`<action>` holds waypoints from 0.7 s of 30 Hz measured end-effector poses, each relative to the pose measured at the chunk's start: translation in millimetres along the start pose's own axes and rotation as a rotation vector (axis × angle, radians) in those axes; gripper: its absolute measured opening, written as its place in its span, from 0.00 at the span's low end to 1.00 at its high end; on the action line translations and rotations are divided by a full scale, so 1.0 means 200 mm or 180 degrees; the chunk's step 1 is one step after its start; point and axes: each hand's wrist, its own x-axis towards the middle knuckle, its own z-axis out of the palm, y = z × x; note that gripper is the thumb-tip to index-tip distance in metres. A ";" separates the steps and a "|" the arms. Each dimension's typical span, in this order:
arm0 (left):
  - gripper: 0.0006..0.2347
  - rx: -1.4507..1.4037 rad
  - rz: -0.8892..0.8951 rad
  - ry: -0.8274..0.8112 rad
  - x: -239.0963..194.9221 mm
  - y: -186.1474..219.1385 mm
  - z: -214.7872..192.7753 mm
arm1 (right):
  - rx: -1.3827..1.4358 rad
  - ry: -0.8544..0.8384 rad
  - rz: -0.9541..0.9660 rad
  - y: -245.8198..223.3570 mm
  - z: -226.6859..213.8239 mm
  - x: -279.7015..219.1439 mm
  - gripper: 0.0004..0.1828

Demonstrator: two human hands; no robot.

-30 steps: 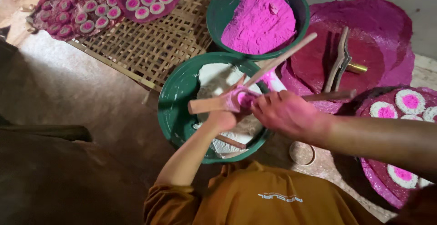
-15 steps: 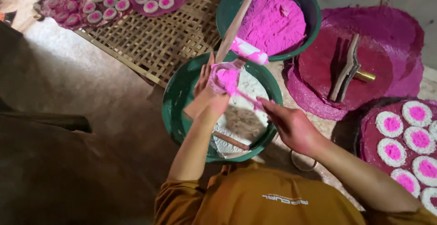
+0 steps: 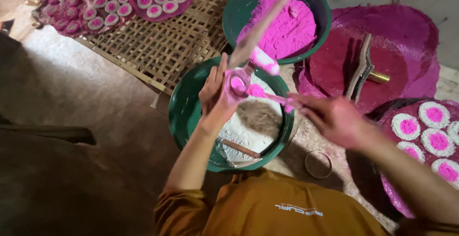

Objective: The person scoops pink and white powders into a wooden mold, presses the layers together, and uses a metal ring to cut and release round layered cakes onto a pink mat. The process is repeated to produce multiple cakes.

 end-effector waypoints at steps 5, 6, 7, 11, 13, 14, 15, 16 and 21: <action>0.32 -0.0268 0.1522 0.0415 -0.08 0.08 0.04 | -0.1602 -0.0561 0.0031 -0.17 -0.21 0.08 0.20; 0.35 -0.0106 0.1323 0.0062 -0.10 0.10 0.07 | -0.2010 -0.0518 -0.0248 -0.21 -0.17 0.09 0.20; 0.38 0.0067 0.1129 -0.0269 -0.09 0.12 0.10 | -0.2427 -0.0453 -0.0539 -0.26 -0.12 0.10 0.21; 0.28 -0.0355 0.1276 -0.0663 -0.12 0.05 0.18 | -0.2919 0.0008 -0.1582 -0.23 0.02 0.08 0.16; 0.25 -0.0218 0.0257 -0.1021 -0.10 -0.04 0.18 | -0.3128 -0.0337 -0.1242 -0.16 0.00 0.03 0.20; 0.24 -0.0148 -0.0258 -0.1192 -0.08 -0.10 0.17 | -0.3188 0.0551 -0.1438 -0.12 -0.04 -0.01 0.24; 0.20 -0.0668 -0.0021 -0.0675 -0.09 -0.18 0.14 | -0.3195 0.1436 -0.1596 -0.09 -0.07 -0.03 0.29; 0.16 -0.1182 0.0220 -0.0150 -0.10 -0.29 0.07 | -0.3136 0.0643 -0.0713 -0.06 -0.12 -0.06 0.28; 0.14 -0.3671 -0.1728 0.0401 -0.03 -0.49 0.00 | -0.3090 0.1686 -0.0246 -0.03 -0.43 0.31 0.27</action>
